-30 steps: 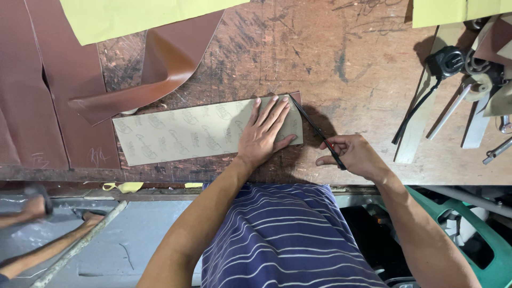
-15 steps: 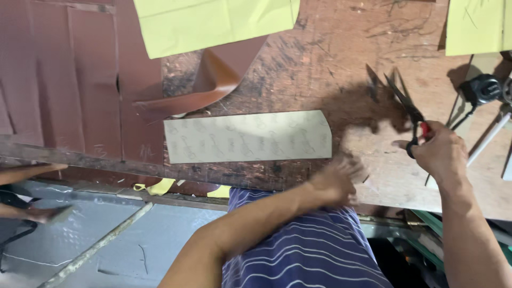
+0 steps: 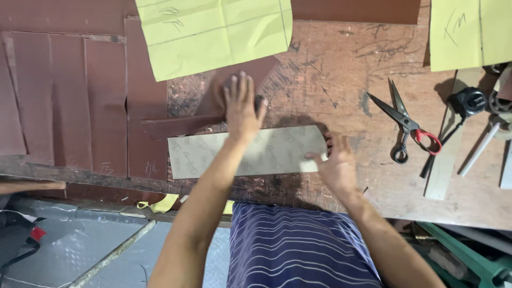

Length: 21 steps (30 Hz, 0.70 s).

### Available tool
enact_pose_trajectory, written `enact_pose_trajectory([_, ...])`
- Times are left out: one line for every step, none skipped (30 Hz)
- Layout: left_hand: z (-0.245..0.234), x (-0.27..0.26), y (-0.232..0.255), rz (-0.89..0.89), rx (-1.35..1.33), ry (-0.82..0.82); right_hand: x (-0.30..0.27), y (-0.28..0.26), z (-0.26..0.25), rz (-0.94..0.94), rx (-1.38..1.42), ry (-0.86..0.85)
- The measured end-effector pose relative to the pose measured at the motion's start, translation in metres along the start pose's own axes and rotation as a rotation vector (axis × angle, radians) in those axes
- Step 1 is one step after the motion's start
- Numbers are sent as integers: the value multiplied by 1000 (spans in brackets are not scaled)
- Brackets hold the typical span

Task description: The person uses scissors to cut a large sheet of brown material along pre-drawn white lines. They then place a yellow paper template on the material and cut around its edges. Finally, they use a smaller patterned template to cut out additional rectangular pieces from the brown material.

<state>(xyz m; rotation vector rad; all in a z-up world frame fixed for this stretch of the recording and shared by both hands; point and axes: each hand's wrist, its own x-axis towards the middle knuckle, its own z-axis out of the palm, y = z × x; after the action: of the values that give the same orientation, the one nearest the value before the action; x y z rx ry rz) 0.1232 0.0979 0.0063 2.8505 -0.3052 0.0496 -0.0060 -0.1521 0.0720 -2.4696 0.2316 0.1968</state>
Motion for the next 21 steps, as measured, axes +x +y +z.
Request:
enact_pose_trajectory([6, -8, 14, 22, 5, -26, 0, -6, 3, 47, 68, -10])
enact_pose_trajectory([9, -18, 26, 115, 6, -3, -3, -9, 8, 95, 135, -20])
enact_pose_trajectory([11, -31, 39, 208, 4, 13, -11, -10, 14, 149, 199, -35])
enact_pose_trajectory([12, -43, 50, 292, -55, -46, -18, -4, 16, 149, 206, -88])
enact_pose_trajectory([12, -53, 62, 382, -122, -101, -22, 9, 9, 152, 208, -132])
enact_pose_trajectory([9, -66, 72, 451, -187, -180, -29, 19, 5, 155, 209, -177])
enact_pose_trajectory([5, -76, 79, 521, -251, -255, -39, 32, -4, 222, 187, -189])
enact_pose_trajectory([-2, -87, 85, 525, -369, -251, -52, 46, -14, 290, 165, -200])
enact_pose_trajectory([-10, -101, 91, 519, -485, -249, -61, 60, -22, 249, 116, -146])
enact_pose_trajectory([-16, -108, 93, 513, -600, -246, -66, 79, -37, 208, 67, -93])
enact_pose_trajectory([-20, -110, 90, 463, -555, -150, -73, 98, -49, 323, 84, -112])
enact_pose_trajectory([-24, -111, 84, 413, -509, -56, -78, 116, -60, 438, 99, -131])
enact_pose_trajectory([-26, -110, 77, 376, -466, 37, -84, 133, -69, 433, 118, -63])
enact_pose_trajectory([-28, -108, 66, 252, -366, 60, -89, 148, -76, 427, 137, 6])
enact_pose_trajectory([-32, -111, 54, 124, -261, 82, -92, 159, -80, 411, 136, 23])
enact_pose_trajectory([-36, -116, 44, 26, -296, 185, -96, 167, -84, 395, 134, 39])
enact_pose_trajectory([-39, -118, 35, -67, -330, 293, -97, 172, -85, 376, 135, 64])
enact_pose_trajectory([-42, -125, 29, -69, -332, 234, -99, 173, -85, 356, 122, 88])
enact_pose_trajectory([-46, -138, 26, -75, -330, 173, -100, 171, -87, 335, 108, 107])
enact_pose_trajectory([-50, -151, 26, -81, -329, 111, -102, 168, -90, 314, 95, 125])
enact_pose_trajectory([-51, -164, 30, -44, -304, 79, -104, 163, -93, 289, 38, 161])
